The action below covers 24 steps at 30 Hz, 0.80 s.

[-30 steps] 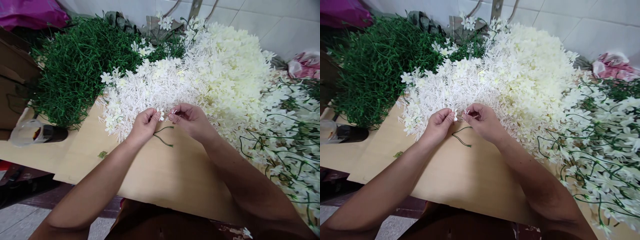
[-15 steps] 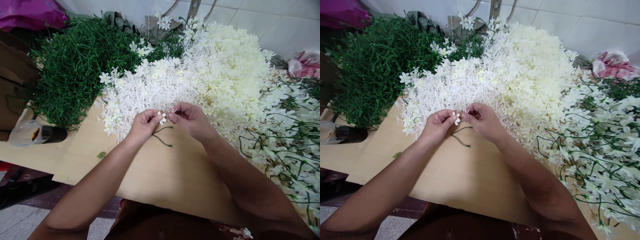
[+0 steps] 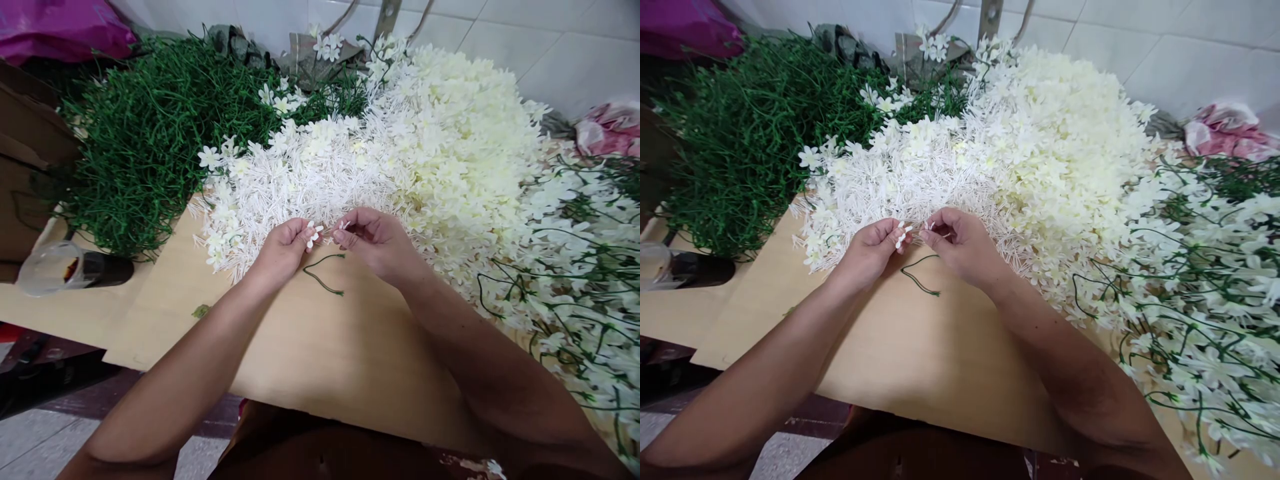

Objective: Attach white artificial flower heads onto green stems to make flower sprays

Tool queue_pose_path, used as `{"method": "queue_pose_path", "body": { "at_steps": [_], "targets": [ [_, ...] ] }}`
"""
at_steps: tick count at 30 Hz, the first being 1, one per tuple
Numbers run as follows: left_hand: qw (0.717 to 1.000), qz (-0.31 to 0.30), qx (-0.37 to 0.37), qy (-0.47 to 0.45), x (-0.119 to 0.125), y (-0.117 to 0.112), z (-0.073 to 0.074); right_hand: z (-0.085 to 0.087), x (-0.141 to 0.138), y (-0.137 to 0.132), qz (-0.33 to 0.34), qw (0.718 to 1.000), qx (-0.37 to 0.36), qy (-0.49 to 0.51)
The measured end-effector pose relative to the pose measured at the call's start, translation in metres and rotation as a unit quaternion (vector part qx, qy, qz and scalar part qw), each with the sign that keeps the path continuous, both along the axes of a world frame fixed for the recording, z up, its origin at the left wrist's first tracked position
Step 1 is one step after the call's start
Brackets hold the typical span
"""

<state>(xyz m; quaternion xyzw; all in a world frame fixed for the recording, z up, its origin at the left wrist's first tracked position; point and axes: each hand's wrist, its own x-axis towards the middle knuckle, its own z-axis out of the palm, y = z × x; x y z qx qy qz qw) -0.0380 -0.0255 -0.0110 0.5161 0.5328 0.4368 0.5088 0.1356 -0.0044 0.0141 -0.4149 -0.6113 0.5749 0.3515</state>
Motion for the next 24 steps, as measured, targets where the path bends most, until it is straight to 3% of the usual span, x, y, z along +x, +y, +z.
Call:
{"method": "queue_pose_path", "body": {
  "at_steps": [11, 18, 24],
  "targets": [
    [1.000, 0.015, -0.023, 0.001, -0.0018, 0.0012, -0.0010, -0.0059, -0.0059, -0.0034, 0.015, 1.000, -0.006, 0.024],
    [0.998, 0.001, 0.020, 0.053, 0.0021, 0.0006, 0.0018, -0.0057, -0.0045, -0.0014, -0.008, 1.000, -0.009, 0.010],
    [0.996, 0.028, 0.046, 0.074, 0.0068, 0.0000, 0.0001, -0.0052, -0.0044, -0.0007, 0.004, 1.000, -0.016, -0.013]
  ]
}}
